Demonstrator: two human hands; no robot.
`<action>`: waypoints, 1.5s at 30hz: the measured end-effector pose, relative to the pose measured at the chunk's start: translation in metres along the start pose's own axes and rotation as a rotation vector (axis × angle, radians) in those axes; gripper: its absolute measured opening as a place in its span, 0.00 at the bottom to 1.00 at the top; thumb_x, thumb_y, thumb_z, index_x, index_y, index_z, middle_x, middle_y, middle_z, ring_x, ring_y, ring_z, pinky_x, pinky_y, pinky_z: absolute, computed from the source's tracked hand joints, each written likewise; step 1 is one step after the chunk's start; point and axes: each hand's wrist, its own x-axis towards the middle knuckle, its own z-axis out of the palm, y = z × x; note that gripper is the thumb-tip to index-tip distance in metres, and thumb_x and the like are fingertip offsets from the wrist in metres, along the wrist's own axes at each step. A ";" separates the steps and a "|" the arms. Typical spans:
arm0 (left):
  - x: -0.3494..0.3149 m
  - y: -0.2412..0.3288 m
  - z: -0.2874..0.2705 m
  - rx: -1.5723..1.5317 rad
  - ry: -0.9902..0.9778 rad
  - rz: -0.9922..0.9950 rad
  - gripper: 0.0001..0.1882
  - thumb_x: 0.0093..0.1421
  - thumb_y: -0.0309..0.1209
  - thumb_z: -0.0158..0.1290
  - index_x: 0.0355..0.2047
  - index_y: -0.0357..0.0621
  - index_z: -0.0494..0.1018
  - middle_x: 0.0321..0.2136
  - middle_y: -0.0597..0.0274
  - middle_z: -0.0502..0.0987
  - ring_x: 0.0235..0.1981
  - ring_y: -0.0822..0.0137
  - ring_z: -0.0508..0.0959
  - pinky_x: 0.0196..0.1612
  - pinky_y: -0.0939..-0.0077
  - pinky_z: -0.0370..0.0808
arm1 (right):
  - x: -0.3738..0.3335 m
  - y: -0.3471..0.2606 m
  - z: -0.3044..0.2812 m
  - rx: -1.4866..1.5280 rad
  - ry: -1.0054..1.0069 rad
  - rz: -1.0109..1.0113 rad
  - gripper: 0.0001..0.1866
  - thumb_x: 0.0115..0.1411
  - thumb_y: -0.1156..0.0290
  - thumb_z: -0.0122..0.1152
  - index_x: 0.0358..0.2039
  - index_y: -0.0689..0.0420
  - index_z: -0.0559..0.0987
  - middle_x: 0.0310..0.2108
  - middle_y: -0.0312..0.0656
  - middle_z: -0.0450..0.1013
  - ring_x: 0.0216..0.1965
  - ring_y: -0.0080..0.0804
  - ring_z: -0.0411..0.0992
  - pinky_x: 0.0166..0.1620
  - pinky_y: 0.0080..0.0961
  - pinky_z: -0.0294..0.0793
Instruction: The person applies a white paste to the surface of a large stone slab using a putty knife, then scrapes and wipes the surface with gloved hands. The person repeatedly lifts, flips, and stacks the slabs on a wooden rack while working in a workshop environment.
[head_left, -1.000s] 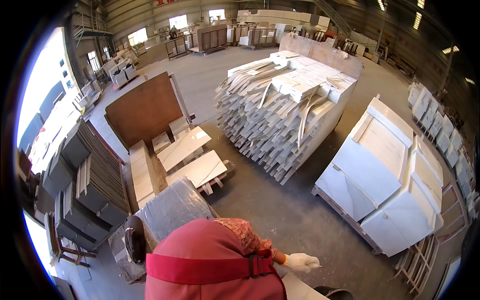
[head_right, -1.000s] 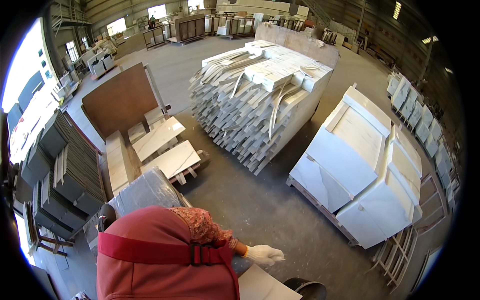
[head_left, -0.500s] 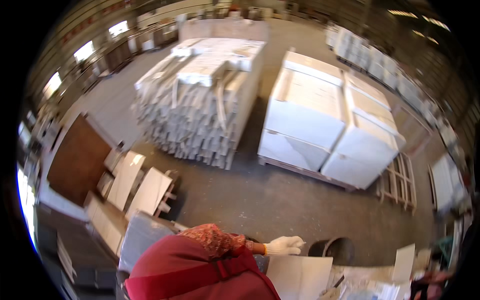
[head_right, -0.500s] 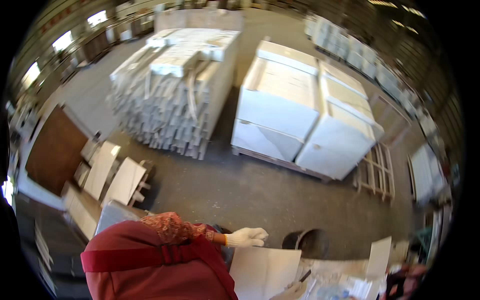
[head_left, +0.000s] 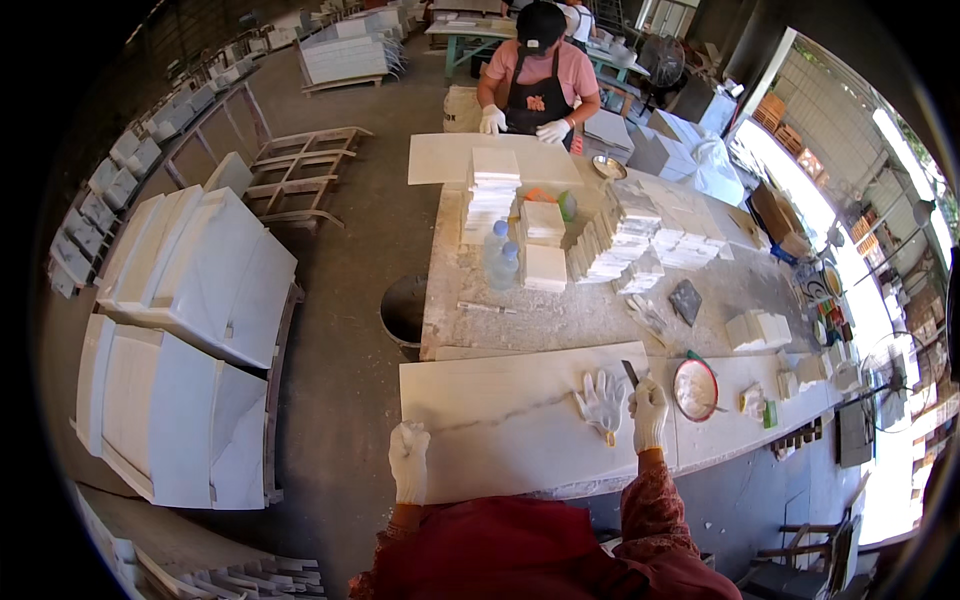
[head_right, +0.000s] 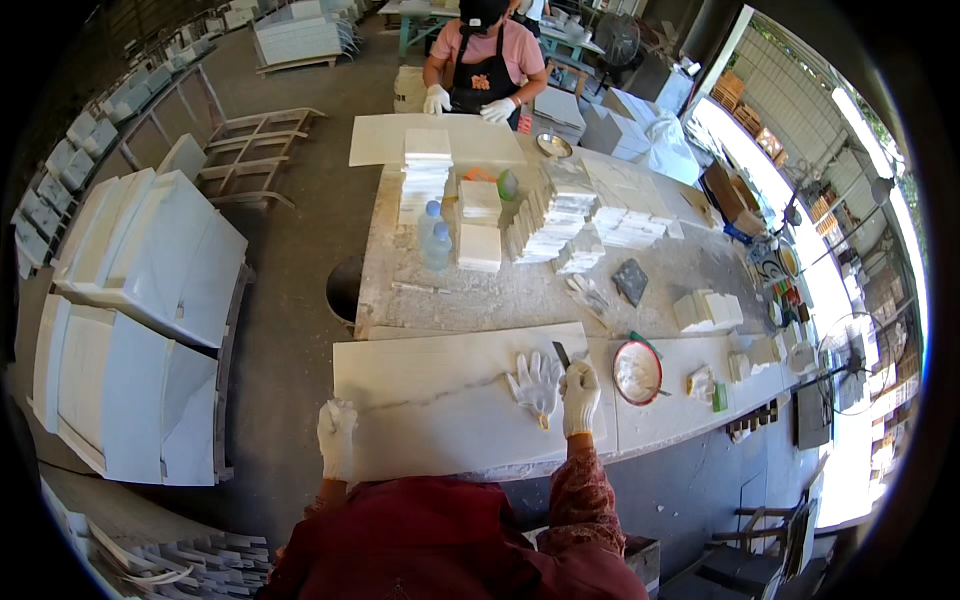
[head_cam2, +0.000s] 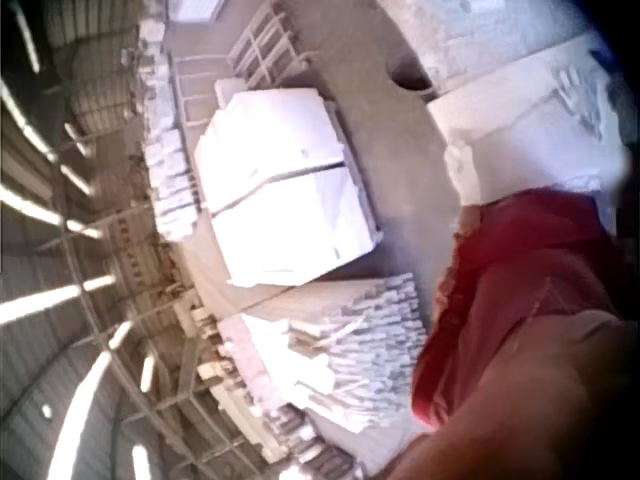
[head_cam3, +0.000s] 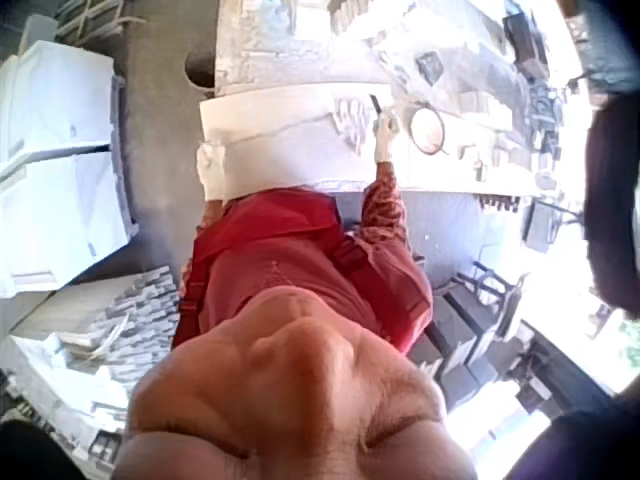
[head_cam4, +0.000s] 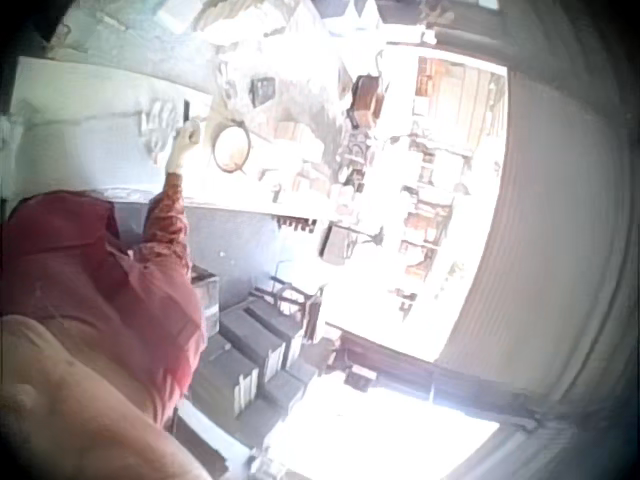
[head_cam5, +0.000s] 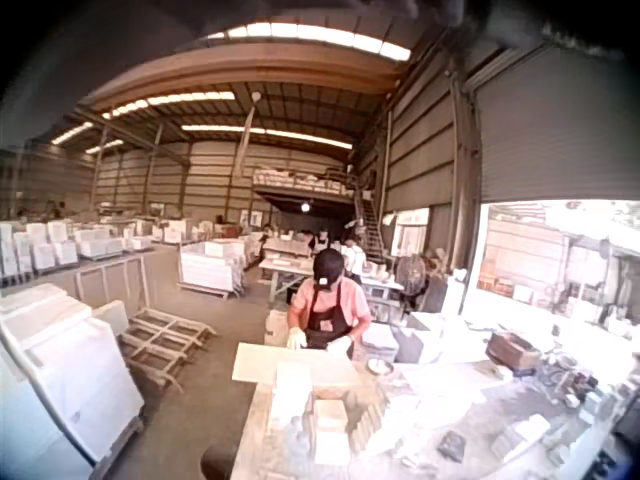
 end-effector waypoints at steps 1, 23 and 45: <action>-0.002 0.003 0.002 0.036 -0.027 0.011 0.20 0.61 0.25 0.54 0.54 0.36 0.68 0.49 0.56 0.75 0.49 0.69 0.74 0.54 0.75 0.71 | 0.010 0.007 -0.026 0.019 0.047 -0.005 0.08 0.67 0.67 0.56 0.40 0.58 0.78 0.22 0.32 0.70 0.18 0.15 0.63 0.22 0.15 0.61; 0.009 0.007 0.029 0.332 -0.115 -0.044 0.17 0.67 0.37 0.54 0.49 0.39 0.70 0.41 0.64 0.73 0.38 0.75 0.74 0.43 0.74 0.74 | 0.108 0.090 -0.163 -0.354 0.401 0.112 0.14 0.59 0.62 0.59 0.33 0.59 0.85 0.18 0.38 0.75 0.19 0.25 0.71 0.27 0.25 0.70; 0.013 -0.003 0.017 0.177 -0.105 -0.025 0.19 0.63 0.29 0.58 0.52 0.38 0.68 0.40 0.66 0.73 0.39 0.77 0.74 0.43 0.81 0.74 | 0.057 0.070 -0.136 -0.059 0.256 0.107 0.11 0.68 0.61 0.57 0.33 0.54 0.74 0.18 0.26 0.62 0.15 0.12 0.55 0.17 0.13 0.50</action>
